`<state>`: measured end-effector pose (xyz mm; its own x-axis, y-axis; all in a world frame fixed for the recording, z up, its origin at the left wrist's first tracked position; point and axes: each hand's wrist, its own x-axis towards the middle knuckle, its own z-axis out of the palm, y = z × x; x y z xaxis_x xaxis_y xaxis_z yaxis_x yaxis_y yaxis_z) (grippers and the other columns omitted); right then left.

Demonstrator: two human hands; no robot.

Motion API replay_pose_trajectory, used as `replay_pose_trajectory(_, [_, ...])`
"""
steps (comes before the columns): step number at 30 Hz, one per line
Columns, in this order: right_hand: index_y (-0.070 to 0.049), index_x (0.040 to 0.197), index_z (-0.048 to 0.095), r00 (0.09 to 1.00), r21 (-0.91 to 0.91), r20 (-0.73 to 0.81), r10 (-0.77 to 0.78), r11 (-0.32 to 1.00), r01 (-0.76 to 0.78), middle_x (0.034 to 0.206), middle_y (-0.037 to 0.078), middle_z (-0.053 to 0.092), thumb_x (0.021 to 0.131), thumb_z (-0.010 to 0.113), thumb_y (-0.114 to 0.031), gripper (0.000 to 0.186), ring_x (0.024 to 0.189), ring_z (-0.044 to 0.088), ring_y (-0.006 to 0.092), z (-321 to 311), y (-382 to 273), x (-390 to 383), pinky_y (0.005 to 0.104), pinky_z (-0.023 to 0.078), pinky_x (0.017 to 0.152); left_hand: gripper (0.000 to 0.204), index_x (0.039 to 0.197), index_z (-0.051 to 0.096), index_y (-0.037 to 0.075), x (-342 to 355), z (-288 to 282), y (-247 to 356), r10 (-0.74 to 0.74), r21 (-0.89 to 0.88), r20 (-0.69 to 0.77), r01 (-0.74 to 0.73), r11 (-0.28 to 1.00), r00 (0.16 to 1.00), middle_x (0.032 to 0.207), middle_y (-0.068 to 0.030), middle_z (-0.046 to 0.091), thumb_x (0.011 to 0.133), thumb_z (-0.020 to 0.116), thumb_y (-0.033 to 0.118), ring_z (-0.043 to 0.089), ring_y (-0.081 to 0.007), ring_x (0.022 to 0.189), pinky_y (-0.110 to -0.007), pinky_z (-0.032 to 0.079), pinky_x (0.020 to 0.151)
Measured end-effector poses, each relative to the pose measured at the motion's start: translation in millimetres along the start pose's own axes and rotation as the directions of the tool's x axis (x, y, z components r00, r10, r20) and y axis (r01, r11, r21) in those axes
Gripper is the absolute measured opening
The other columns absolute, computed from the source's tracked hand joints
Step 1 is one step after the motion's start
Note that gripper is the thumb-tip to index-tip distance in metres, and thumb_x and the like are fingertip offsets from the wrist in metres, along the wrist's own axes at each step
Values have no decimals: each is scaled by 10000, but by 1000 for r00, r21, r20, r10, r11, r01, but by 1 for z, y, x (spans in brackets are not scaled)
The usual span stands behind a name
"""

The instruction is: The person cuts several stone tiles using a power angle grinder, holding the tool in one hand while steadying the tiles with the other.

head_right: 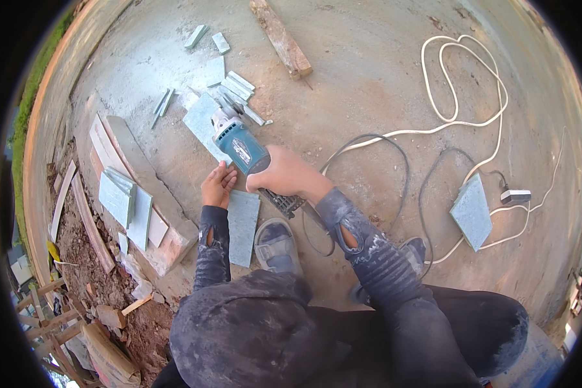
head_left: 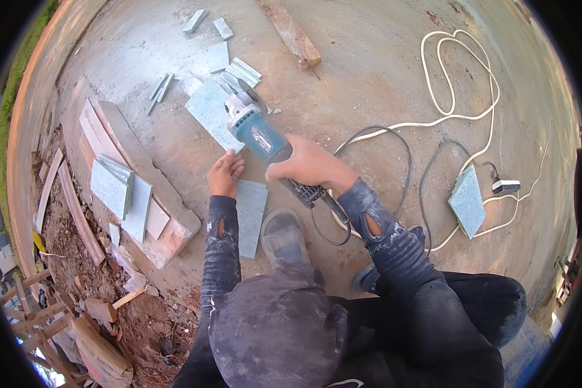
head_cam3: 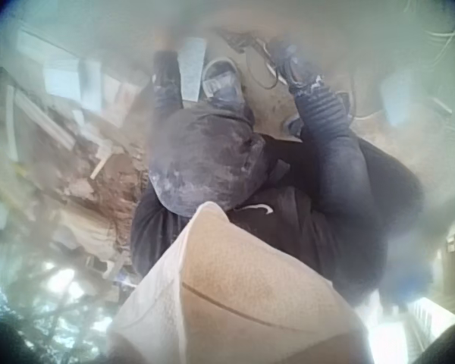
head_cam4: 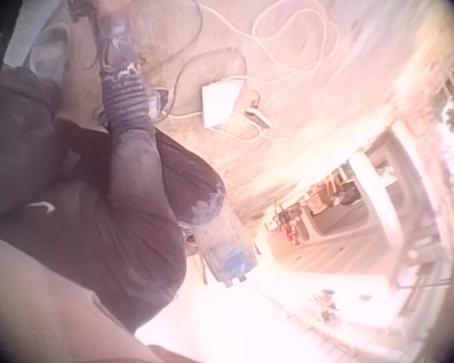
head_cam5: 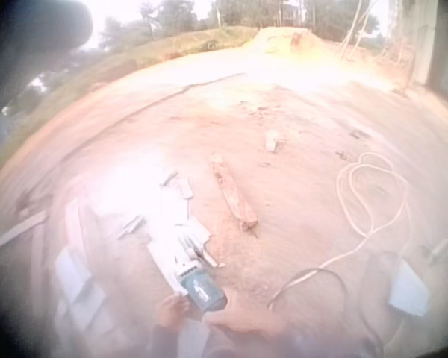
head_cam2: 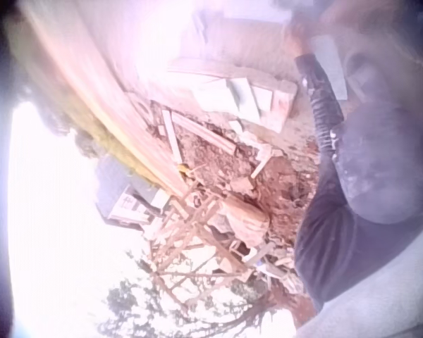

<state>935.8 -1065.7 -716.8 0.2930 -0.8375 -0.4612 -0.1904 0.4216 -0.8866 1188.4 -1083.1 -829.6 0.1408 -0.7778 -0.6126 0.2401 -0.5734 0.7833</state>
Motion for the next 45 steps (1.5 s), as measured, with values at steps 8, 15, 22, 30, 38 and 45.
replay_pose_trajectory(8, [91,1021,592,998,-115,-9,68,991,-69,955,272,667,579,743,-315,618,900,666,396,65,-9,23,400,529,776,234,1126,614,-9,23,-38,-28,310,317,168,-349,882,936,1049,-130,688,935,522,88,695,-246,908,-382,564,793])
replay_pose_trajectory(15, [112,1046,581,997,-84,-5,72,994,-73,952,279,670,559,761,-303,665,888,678,385,80,-3,27,396,538,762,285,1194,581,-9,25,-39,-27,262,282,224,-320,905,939,1078,-130,668,945,517,112,686,-248,929,-388,562,801])
replay_pose_trajectory(22, [114,1057,591,994,-69,15,106,992,-105,945,267,676,552,777,-306,682,888,679,373,83,1,27,387,539,766,339,1256,553,-9,41,-56,-34,326,514,280,-428,743,903,1101,-130,651,949,526,133,679,-247,938,-382,559,805])
replay_pose_trajectory(30, [122,1048,604,992,-84,-8,126,988,-127,963,286,671,556,773,-335,693,896,682,379,87,-6,40,382,542,770,334,1240,553,7,47,-56,-49,288,307,251,-358,882,924,1103,-121,653,941,551,156,672,-241,949,-381,548,803])
replay_pose_trajectory(38, [137,926,681,996,-151,-37,87,984,-92,923,303,686,519,789,-349,643,847,710,365,90,-29,81,376,568,748,340,1250,496,21,48,-49,-47,223,-231,285,-159,960,932,1153,-99,619,927,583,81,647,-210,1008,-347,537,812])
replay_pose_trajectory(45, [151,1008,616,991,-279,116,63,960,-28,943,298,670,563,764,-375,705,865,687,360,68,-25,100,373,545,743,272,1161,575,-76,21,-17,-28,259,-139,64,-248,959,964,1138,-155,654,913,598,34,667,-223,979,-360,542,859])
